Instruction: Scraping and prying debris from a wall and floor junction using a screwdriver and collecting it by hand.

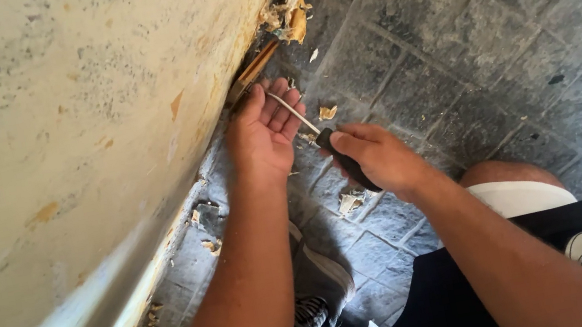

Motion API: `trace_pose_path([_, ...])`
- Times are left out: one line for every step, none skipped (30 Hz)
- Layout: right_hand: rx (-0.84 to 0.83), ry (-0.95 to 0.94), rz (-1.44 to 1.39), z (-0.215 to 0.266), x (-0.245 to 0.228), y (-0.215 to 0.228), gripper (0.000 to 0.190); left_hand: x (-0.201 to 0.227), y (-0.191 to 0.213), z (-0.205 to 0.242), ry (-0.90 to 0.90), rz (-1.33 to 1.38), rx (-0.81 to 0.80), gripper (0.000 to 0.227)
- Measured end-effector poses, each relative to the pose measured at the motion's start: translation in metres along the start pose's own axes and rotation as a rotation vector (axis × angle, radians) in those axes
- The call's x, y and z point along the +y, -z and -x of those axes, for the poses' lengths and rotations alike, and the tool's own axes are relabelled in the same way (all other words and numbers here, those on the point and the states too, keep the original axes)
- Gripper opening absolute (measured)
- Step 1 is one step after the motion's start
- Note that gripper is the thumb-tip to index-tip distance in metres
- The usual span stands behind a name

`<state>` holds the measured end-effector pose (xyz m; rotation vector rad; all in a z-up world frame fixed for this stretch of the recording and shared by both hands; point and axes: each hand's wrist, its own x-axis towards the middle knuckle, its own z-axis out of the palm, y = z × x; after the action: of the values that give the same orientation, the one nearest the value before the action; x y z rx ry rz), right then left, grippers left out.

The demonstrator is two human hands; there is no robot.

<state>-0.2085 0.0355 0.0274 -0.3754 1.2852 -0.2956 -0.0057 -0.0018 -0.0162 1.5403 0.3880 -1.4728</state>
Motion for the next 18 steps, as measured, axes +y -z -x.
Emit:
trace_pose_path([-0.003, 0.000, -0.001, 0.002, -0.003, -0.001, 0.029, 0.001, -0.001, 0.001, -0.002, -0.001, 0.002, 0.026])
trace_pose_path([-0.046, 0.027, 0.033, 0.004, -0.006, -0.001, 0.021, 0.002, -0.001, 0.002, 0.010, 0.028, 0.010, 0.026])
trace_pose_path([-0.082, 0.056, 0.065, 0.006, -0.009, 0.001, 0.022, 0.000, -0.004, 0.001, 0.028, 0.055, 0.014, 0.026])
trace_pose_path([-0.079, 0.056, 0.063, 0.008, -0.013, 0.001, 0.022, 0.001, -0.003, -0.002, 0.030, 0.052, 0.012, 0.026])
trace_pose_path([-0.048, 0.083, 0.065, 0.010, -0.017, 0.001, 0.022, 0.001, -0.001, -0.005, 0.041, 0.060, 0.012, 0.027])
trace_pose_path([-0.018, 0.110, 0.067, 0.013, -0.021, 0.001, 0.024, 0.002, 0.001, -0.007, 0.052, 0.067, 0.012, 0.028])
trace_pose_path([-0.017, 0.108, 0.065, 0.008, -0.017, 0.001, 0.024, 0.002, 0.000, -0.006, 0.054, 0.066, 0.013, 0.028])
trace_pose_path([-0.010, 0.065, 0.014, 0.003, -0.014, 0.001, 0.019, 0.003, 0.000, -0.005, 0.053, 0.056, 0.019, 0.029])
trace_pose_path([-0.004, 0.023, -0.035, -0.003, -0.011, 0.000, 0.029, 0.003, -0.001, -0.004, 0.051, 0.048, 0.024, 0.030])
trace_pose_path([-0.005, 0.022, -0.034, -0.001, -0.014, 0.003, 0.029, 0.002, -0.002, -0.006, 0.051, 0.049, 0.025, 0.030])
trace_pose_path([-0.023, 0.024, 0.010, 0.000, -0.016, 0.003, 0.031, 0.002, -0.001, -0.007, 0.056, 0.053, 0.024, 0.030])
trace_pose_path([-0.040, 0.026, 0.054, 0.001, -0.019, 0.004, 0.032, 0.003, -0.001, -0.008, 0.060, 0.058, 0.022, 0.030])
trace_pose_path([-0.039, 0.026, 0.054, 0.005, -0.023, 0.004, 0.032, 0.004, -0.002, -0.005, 0.061, 0.058, 0.022, 0.030])
trace_pose_path([-0.053, -0.003, 0.074, 0.008, -0.028, 0.005, 0.022, 0.005, -0.004, -0.003, 0.060, 0.054, 0.026, 0.030])
trace_pose_path([-0.067, -0.033, 0.094, 0.012, -0.032, 0.005, 0.022, 0.006, -0.006, -0.001, 0.060, 0.049, 0.031, 0.029])
trace_pose_path([-0.065, -0.034, 0.094, 0.010, -0.031, 0.007, 0.022, 0.006, -0.006, -0.003, 0.062, 0.049, 0.031, 0.029])
trace_pose_path([-0.045, 0.021, 0.117, 0.008, -0.030, 0.008, 0.022, 0.005, -0.004, -0.005, 0.064, 0.058, 0.024, 0.029])
trace_pose_path([-0.025, 0.075, 0.140, 0.007, -0.029, 0.009, 0.022, 0.005, -0.003, -0.007, 0.066, 0.067, 0.018, 0.029])
